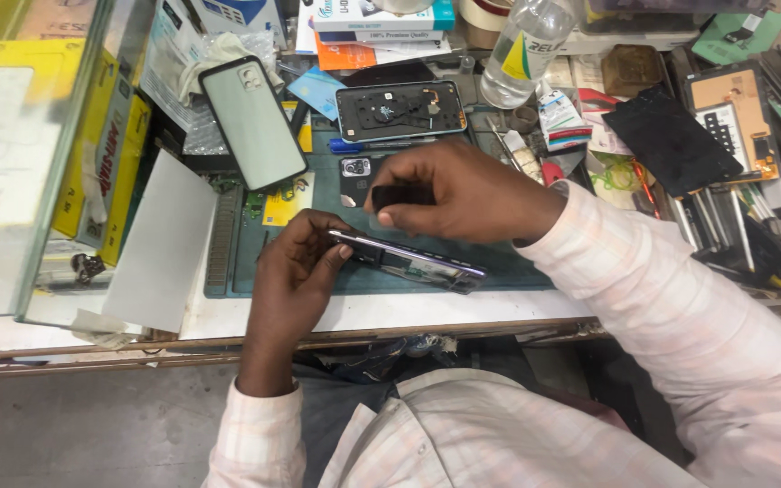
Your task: The person uses a screwdriver to remove screws from a disassembled smartphone on a workbench. They then pick up a separate smartphone, attach a wrist strap, and place it back down. The person continues to handle the disassembled phone, removing a metal bracket and setting it aside.
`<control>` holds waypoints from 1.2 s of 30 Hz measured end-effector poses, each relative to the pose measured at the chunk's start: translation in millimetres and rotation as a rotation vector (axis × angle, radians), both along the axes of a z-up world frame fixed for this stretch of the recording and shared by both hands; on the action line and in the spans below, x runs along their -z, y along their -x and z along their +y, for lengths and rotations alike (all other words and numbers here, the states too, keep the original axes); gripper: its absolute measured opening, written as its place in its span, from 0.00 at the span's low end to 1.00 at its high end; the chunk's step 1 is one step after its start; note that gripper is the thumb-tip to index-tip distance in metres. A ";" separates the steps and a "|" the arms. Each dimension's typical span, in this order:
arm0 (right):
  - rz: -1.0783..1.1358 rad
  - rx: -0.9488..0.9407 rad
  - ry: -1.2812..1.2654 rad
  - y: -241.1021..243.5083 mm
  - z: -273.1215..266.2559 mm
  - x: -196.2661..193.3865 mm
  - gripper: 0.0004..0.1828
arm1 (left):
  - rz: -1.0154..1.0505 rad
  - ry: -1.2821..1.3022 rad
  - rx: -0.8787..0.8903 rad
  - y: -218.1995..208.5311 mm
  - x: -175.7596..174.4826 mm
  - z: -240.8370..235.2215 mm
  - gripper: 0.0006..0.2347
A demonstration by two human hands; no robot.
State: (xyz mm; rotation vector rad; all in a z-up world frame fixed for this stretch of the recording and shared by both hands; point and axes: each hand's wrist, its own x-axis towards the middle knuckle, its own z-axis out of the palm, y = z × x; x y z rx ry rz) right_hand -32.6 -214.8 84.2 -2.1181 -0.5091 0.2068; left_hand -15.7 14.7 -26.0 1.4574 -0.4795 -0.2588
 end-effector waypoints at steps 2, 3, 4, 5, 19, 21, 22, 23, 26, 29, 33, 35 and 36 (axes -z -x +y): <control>0.040 -0.005 0.017 -4.0 4.4 2.0 0.11 | -0.021 -0.045 -0.006 0.6 -2.5 0.2 0.07; 0.049 0.007 0.048 -4.3 5.8 3.1 0.11 | -0.029 -0.042 -0.005 0.9 -3.5 0.3 0.07; 0.059 0.021 0.077 -4.8 6.7 4.2 0.11 | -0.036 -0.039 -0.002 1.6 -4.3 0.4 0.07; 0.088 0.032 0.077 -5.8 7.3 5.2 0.11 | -0.043 -0.037 0.001 2.2 -4.9 0.3 0.07; 0.157 0.072 0.146 -13.5 7.9 9.2 0.12 | -0.077 -0.014 -0.011 1.5 -1.5 0.2 0.06; 0.151 0.009 0.063 -16.6 9.8 12.4 0.12 | -0.063 0.006 0.000 1.3 0.6 0.0 0.06; 0.145 -0.023 0.021 -18.2 10.7 13.5 0.13 | -0.062 0.002 0.001 0.6 0.9 0.2 0.06; 0.143 -0.005 0.041 -19.0 11.5 14.5 0.13 | -0.062 -0.002 0.002 0.1 0.8 0.5 0.06; 0.141 0.041 0.083 -22.6 15.5 17.5 0.13 | -0.045 -0.066 -0.029 -0.1 0.5 0.8 0.07; 0.140 0.061 0.086 -25.9 18.1 19.9 0.13 | -0.029 -0.060 -0.039 -0.8 0.4 -0.2 0.07; 0.086 0.051 0.097 -30.3 19.3 22.3 0.13 | -0.030 -0.094 -0.075 -1.2 1.0 -0.7 0.07; 0.061 0.053 0.103 -32.5 21.4 24.0 0.13 | 0.000 -0.064 -0.071 -2.6 2.9 -1.6 0.07; 0.051 0.052 0.101 -33.8 23.1 24.8 0.13 | -0.017 -0.090 -0.060 -3.1 3.9 -1.4 0.06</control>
